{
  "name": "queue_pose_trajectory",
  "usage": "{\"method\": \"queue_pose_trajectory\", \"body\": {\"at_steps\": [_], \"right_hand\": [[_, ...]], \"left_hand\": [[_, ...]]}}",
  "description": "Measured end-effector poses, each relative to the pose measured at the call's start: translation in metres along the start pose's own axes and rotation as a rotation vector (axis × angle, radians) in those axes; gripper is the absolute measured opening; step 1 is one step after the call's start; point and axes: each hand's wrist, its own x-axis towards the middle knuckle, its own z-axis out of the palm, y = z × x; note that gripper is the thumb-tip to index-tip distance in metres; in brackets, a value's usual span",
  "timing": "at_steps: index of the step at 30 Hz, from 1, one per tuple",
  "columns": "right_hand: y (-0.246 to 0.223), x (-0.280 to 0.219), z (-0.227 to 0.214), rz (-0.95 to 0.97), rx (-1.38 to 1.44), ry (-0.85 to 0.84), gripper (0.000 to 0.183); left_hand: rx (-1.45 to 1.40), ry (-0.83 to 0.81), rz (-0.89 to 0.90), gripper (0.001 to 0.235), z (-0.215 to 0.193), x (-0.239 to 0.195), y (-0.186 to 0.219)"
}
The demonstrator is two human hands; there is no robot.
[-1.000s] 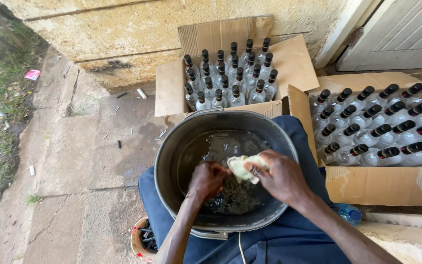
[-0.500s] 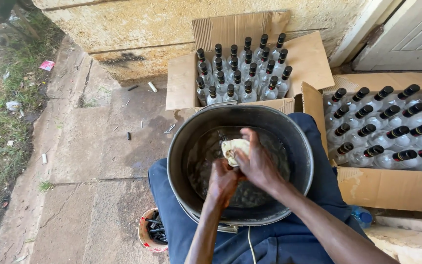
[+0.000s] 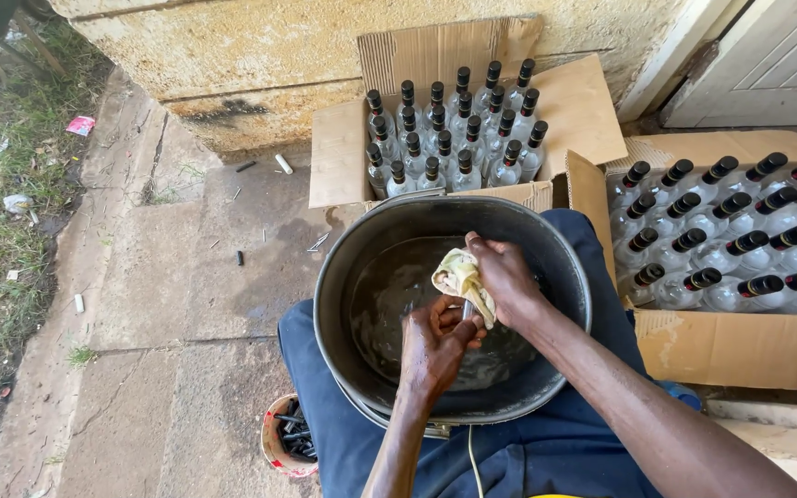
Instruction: Washing small black plastic components in a bucket of water using a cloth
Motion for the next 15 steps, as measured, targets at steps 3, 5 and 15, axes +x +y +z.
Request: {"method": "queue_pose_trajectory", "body": {"at_steps": [3,5,15], "right_hand": [[0.034,0.034,-0.006,0.159,0.326,0.013,0.041],[0.028,0.03,-0.006,0.154,0.353,0.057,0.041],[0.024,0.062,-0.014,-0.312,-0.666,-0.246,0.05]], "left_hand": [[-0.266,0.012,0.006,0.05,-0.001,0.002,-0.006],[-0.312,0.031,0.007,0.052,-0.002,0.002,-0.001],[0.041,0.475,-0.036,0.047,-0.039,0.026,-0.014]]}}
